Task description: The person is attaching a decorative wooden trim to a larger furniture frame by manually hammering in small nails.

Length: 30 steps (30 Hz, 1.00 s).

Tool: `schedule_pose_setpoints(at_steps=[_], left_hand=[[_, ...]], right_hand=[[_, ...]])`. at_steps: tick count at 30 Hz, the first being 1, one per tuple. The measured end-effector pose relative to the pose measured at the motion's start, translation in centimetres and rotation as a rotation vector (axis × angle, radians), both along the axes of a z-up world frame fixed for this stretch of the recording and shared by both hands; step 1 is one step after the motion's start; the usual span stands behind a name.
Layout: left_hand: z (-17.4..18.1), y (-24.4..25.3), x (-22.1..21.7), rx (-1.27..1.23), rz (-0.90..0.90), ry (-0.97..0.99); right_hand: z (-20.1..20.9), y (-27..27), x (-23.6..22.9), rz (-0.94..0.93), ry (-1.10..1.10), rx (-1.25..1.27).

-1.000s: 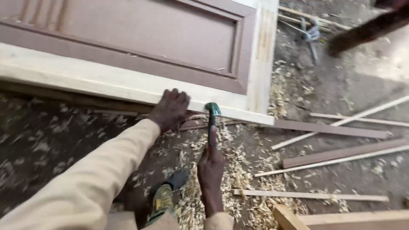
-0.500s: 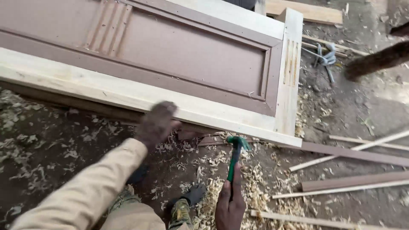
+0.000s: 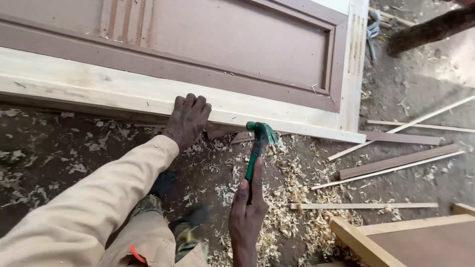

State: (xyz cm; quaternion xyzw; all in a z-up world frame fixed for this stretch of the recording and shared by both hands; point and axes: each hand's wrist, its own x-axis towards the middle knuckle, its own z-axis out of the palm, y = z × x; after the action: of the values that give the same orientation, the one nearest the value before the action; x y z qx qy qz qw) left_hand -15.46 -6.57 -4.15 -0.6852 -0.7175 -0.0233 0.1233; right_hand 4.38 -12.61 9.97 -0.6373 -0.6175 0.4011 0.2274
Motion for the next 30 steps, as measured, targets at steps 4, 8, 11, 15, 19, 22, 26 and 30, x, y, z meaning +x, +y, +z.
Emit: schedule_pose_setpoints(at_steps=[4,8,11,15,19,22,26,30], left_hand=[[-0.7,-0.4,-0.3,-0.04,0.027,0.035],[-1.7,0.0,0.1,-0.013,0.031,-0.027],[-1.7,-0.2,0.1,0.017,0.035,0.01],[-1.0,-0.4,0.1,0.069,0.04,0.033],[-0.5,-0.5,0.1,0.073,0.003,-0.063],[-1.1,0.2,-0.4,0.057,-0.004,-0.091],[-1.0,-0.1,-0.1,-0.014,0.02,-0.056],[0.2,0.9,-0.5,0.138,0.022,-0.067]], right_hand=[[1.2,-0.3,-1.8,-0.009,0.065,-0.053],[1.2,0.3,-2.5,0.033,0.005,-0.043],[0.6,0.5,-2.3,0.043,0.103,0.093],[-0.6,0.4,-2.0,0.052,0.189,0.38],[-0.9,2.2,-1.8,0.197,-0.15,0.003],[-0.6,2.0,-2.0,0.158,0.163,0.29],[-4.1,2.6,-1.6,0.211,-0.13,0.059],[-2.0,3.4,-1.8,0.107,-0.055,0.139]])
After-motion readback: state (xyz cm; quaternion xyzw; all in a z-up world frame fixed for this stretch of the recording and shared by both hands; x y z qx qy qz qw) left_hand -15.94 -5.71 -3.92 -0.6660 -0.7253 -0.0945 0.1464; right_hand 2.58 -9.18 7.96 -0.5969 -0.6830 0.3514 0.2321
